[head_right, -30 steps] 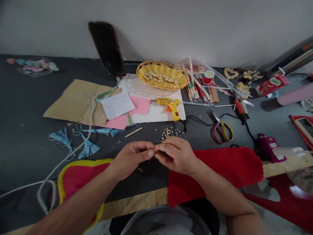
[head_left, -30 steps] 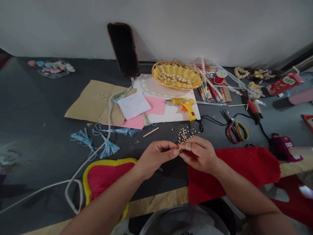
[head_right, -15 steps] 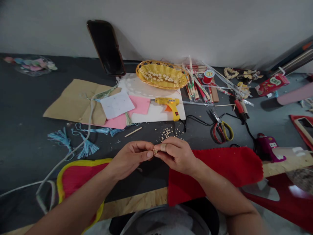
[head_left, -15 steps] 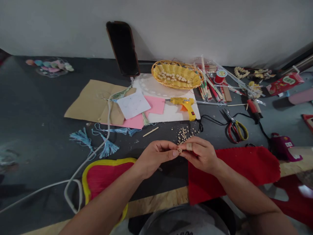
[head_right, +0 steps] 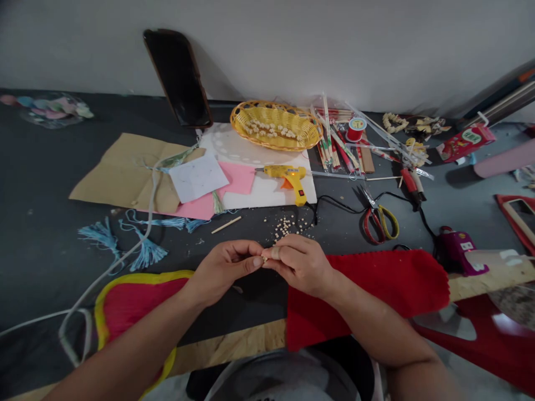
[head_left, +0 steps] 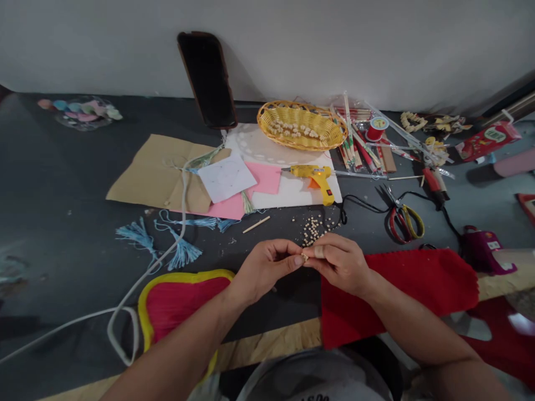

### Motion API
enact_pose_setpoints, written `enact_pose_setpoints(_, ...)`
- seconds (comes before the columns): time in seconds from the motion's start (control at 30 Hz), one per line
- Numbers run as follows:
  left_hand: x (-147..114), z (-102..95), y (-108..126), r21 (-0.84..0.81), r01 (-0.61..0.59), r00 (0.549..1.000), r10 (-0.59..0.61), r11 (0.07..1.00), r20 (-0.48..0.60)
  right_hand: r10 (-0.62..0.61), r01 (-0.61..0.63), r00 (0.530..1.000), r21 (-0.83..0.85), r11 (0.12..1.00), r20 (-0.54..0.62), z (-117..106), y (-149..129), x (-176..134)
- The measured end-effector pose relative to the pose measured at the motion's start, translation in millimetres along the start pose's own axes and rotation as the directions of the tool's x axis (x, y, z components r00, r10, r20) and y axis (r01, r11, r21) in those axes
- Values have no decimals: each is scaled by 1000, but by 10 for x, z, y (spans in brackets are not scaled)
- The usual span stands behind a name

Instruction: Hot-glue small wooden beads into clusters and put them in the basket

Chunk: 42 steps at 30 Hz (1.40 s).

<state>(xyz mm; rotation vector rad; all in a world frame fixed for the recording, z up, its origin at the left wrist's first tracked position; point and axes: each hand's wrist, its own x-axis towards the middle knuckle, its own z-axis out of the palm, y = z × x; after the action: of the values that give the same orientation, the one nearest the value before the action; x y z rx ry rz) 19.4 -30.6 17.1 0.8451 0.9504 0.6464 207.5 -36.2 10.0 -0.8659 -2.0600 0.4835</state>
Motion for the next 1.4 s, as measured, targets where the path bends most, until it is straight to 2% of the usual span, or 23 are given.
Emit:
enact_pose_setpoints(0.23,-7,-7,19,-31,-14,1000,15,999,17,76,-80,997,131,988,31,-46,-50,48)
enact_pose_setpoints(0.53,0,-30,-39,16,-51,999,51,999,7,83,-82,997,127,989,-4,14,-36,36)
enact_pose_setpoints(0.7,-5,-36,-15,-59,-16,999,19,998,49,100,-99,995,149,984,1,-22,-49,60)
enact_pose_setpoints(0.9,-3,-35,-3,-80,-21,997,28,997,77,66,-64,998,144,988,-13,-50,-66,75)
enact_pose_setpoints(1.07,-4,-43,-5,-123,-14,999,19,992,41,45,-41,999,120,992,-29,-97,-78,74)
enact_pose_setpoints(1.4,1,-44,3,-81,-40,998,44,996,50,-27,30,999,67,997,-37,-82,-48,57)
